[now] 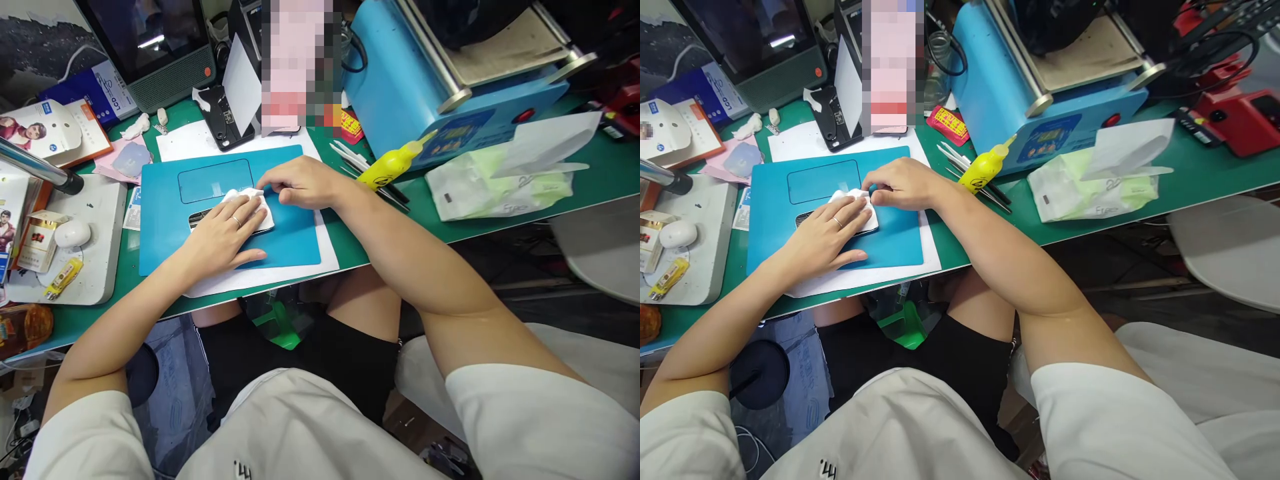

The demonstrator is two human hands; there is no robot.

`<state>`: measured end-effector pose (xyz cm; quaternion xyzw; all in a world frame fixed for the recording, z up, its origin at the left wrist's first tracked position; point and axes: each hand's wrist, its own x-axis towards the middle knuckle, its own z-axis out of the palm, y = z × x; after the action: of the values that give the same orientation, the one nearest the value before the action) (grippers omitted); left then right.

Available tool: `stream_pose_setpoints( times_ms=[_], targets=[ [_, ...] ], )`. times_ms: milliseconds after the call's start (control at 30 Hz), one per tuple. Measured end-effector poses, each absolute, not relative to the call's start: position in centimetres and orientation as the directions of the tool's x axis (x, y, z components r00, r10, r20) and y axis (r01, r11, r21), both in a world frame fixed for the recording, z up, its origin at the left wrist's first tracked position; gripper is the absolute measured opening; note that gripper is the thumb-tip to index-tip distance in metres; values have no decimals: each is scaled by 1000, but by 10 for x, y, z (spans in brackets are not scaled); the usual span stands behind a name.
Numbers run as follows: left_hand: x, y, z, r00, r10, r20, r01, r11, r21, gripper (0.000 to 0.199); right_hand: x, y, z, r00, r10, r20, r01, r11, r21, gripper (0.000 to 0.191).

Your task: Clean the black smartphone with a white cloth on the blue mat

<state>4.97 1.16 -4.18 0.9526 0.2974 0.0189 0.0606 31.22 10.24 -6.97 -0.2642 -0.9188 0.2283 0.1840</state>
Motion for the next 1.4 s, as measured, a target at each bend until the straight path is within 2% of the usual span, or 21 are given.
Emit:
stream_pose_setpoints(
  times_ms=[200,433,967,1400],
  targets=[
    [50,13,-44,821,570,18,561,-814,152,89,313,100,-69,-786,579,217,411,752,-516,106],
    [50,12,-43,826,563,20,555,-819,147,90,312,100,-68,-786,584,204,408,737,-539,118],
    [50,13,-44,847,531,-1,528,-843,104,90,312,103,-73,-782,586,213,395,730,-558,109],
    [56,19,-48,820,571,-44,566,-794,222,97,308,100,-68,-760,630,159,443,681,-583,103]
  ],
)
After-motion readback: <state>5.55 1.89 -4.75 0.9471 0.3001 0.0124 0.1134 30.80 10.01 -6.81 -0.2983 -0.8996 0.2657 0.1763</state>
